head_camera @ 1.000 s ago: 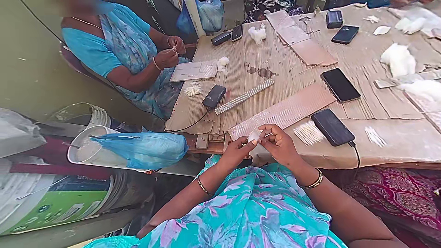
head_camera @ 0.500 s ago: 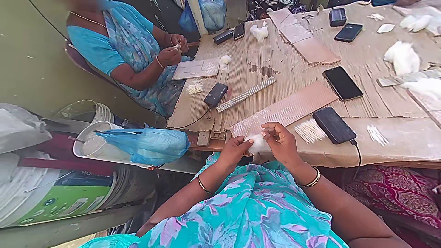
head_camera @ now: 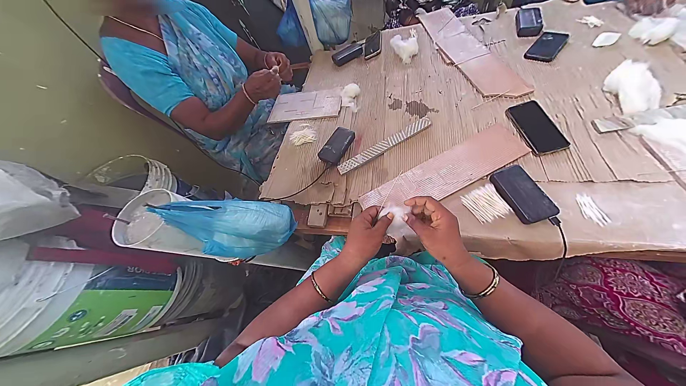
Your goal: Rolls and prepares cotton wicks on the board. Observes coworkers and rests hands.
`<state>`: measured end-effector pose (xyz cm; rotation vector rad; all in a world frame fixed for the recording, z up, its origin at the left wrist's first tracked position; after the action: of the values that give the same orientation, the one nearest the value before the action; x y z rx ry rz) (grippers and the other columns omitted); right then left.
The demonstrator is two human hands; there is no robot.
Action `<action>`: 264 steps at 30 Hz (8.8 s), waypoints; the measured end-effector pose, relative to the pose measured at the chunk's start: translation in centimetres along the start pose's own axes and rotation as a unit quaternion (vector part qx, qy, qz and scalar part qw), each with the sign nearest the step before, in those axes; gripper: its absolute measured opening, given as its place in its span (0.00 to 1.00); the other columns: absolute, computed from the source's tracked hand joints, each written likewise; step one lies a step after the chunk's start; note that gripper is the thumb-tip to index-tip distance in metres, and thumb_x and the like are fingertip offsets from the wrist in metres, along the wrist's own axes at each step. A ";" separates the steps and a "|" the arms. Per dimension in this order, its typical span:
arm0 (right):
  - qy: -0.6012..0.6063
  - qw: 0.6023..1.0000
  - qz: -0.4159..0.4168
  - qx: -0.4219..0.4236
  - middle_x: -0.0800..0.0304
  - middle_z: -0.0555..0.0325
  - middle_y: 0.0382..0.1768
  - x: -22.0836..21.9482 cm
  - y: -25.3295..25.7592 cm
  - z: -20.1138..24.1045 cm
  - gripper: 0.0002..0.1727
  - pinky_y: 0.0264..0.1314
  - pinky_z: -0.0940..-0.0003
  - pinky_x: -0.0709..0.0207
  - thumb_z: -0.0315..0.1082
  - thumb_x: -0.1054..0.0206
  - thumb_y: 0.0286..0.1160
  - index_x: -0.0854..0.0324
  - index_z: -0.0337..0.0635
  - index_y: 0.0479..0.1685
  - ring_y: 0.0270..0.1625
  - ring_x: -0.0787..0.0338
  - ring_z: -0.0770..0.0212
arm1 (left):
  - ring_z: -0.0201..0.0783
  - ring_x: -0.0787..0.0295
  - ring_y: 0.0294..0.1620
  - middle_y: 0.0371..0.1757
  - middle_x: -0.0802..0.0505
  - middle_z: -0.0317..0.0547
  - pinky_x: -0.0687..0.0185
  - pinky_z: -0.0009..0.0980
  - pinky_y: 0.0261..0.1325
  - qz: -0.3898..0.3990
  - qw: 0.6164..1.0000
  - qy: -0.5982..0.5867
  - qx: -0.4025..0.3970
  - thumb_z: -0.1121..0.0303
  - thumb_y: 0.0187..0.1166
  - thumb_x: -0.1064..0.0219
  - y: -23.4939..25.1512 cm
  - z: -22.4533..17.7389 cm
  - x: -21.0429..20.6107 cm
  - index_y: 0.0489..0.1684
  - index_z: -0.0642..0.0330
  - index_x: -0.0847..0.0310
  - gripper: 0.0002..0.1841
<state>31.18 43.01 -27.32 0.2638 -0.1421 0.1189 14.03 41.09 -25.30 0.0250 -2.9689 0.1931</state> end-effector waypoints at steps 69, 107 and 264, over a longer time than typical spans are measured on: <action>-0.245 0.968 0.005 0.062 0.07 0.40 0.54 2.2 5.3 -8.6 0.17 0.70 0.49 0.20 0.26 0.42 0.83 0.14 0.36 0.64 0.61 0.09 0.43 | 0.69 0.18 0.68 0.59 0.12 0.73 0.29 0.63 0.76 0.010 0.878 0.448 -0.169 0.72 0.84 0.32 27.3 -0.2 -1.1 0.54 0.74 0.14 0.12; -0.265 0.961 0.011 0.076 0.07 0.41 0.55 2.0 5.3 -8.7 0.17 0.70 0.49 0.20 0.26 0.42 0.82 0.13 0.37 0.63 0.63 0.09 0.43 | 0.75 0.17 0.67 0.72 0.21 0.80 0.24 0.68 0.69 -0.022 0.774 0.618 -0.138 0.59 0.92 0.45 26.3 1.3 -1.0 0.83 0.75 0.37 0.29; -0.512 0.776 0.359 0.083 0.58 0.53 0.97 -3.9 5.8 -6.9 0.42 0.92 0.31 0.77 0.61 0.60 0.91 0.55 0.43 0.96 0.98 0.61 0.53 | 0.57 0.13 0.62 0.56 0.11 0.61 0.19 0.56 0.67 0.090 0.930 0.352 0.051 0.67 0.85 0.33 7.7 4.5 4.7 0.57 0.67 0.17 0.13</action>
<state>27.39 49.97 -33.06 0.4212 -1.3426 0.7554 8.43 48.10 -29.90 -0.2518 -2.2369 0.3048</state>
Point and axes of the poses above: each hand's wrist, its own y-axis towards the middle knuckle, its own x-axis out of the back of the hand, z = x × y, the point moved 1 cm from there along y, towards the middle knuckle
